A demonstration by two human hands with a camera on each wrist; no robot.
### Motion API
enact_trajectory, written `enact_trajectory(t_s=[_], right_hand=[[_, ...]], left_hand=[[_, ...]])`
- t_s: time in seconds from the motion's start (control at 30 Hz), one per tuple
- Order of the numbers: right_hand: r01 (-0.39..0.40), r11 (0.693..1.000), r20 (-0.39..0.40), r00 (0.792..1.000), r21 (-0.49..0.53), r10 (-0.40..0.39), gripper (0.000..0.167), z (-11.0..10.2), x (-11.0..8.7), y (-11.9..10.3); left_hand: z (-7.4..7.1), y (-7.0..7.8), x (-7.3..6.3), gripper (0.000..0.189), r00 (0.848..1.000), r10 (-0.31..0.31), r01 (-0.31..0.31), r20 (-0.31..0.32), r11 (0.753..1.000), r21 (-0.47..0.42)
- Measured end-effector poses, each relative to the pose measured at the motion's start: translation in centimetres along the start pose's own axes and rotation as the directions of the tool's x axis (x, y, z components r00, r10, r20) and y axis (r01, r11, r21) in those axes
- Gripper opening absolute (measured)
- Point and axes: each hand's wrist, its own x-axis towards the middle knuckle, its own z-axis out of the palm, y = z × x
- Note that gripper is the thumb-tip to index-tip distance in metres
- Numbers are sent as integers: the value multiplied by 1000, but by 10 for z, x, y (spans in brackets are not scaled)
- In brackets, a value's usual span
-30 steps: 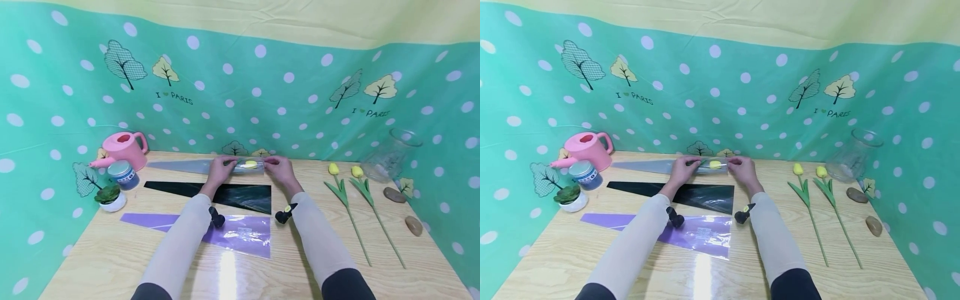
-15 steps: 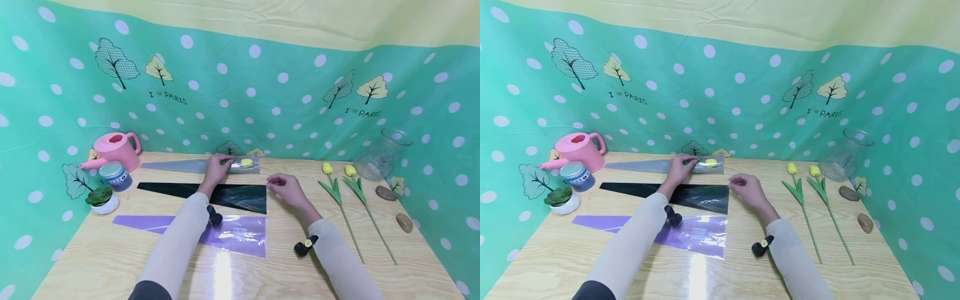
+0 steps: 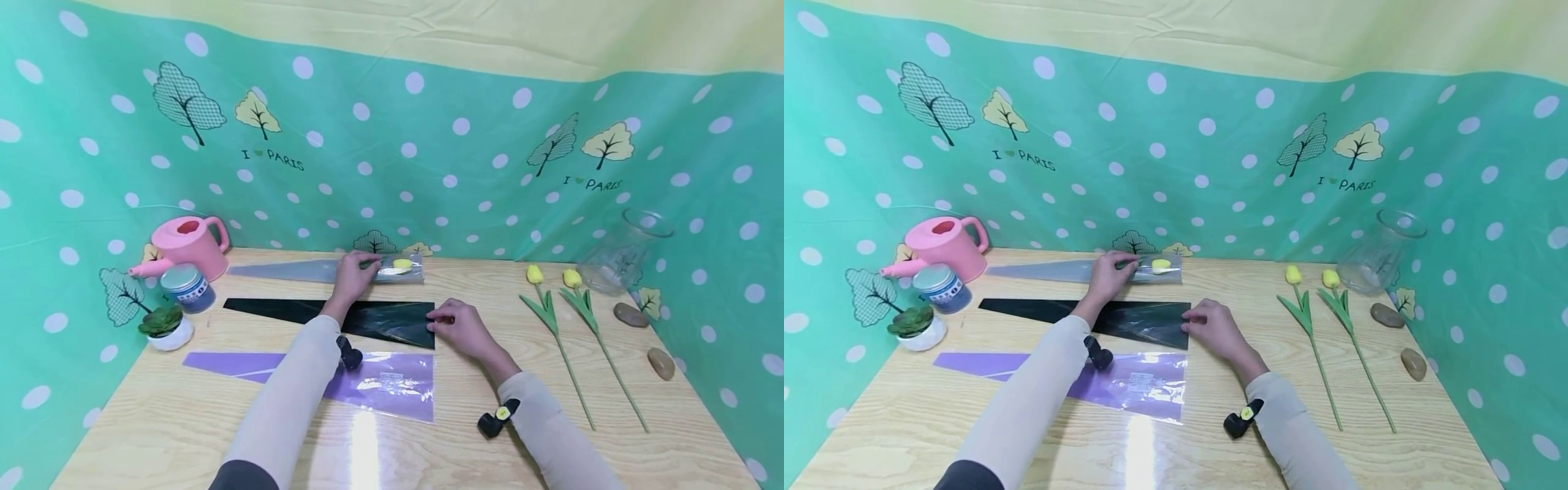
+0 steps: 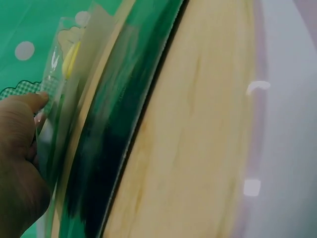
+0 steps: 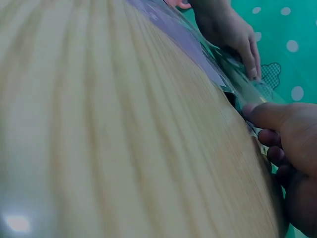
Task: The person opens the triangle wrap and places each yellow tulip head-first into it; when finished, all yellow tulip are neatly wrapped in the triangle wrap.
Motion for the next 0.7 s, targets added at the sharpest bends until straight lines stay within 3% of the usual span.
enact_trajectory(t_s=[0.4, 0.57, 0.7], right_hand=[[0, 999, -51, 999, -54, -3, 14, 2, 2, -6], [-14, 999, -56, 998, -45, 11, 12, 2, 3, -9], [-23, 999, -58, 998, -33, 21, 11, 2, 6, -11]], left_hand=[[-24, 14, 0, 24, 999, 31, -34, -28, 994, -102], [-38, 21, -12, 24, 999, 37, -37, -6, 990, -138], [-42, 27, -29, 24, 995, 74, -65, 63, 990, -124]])
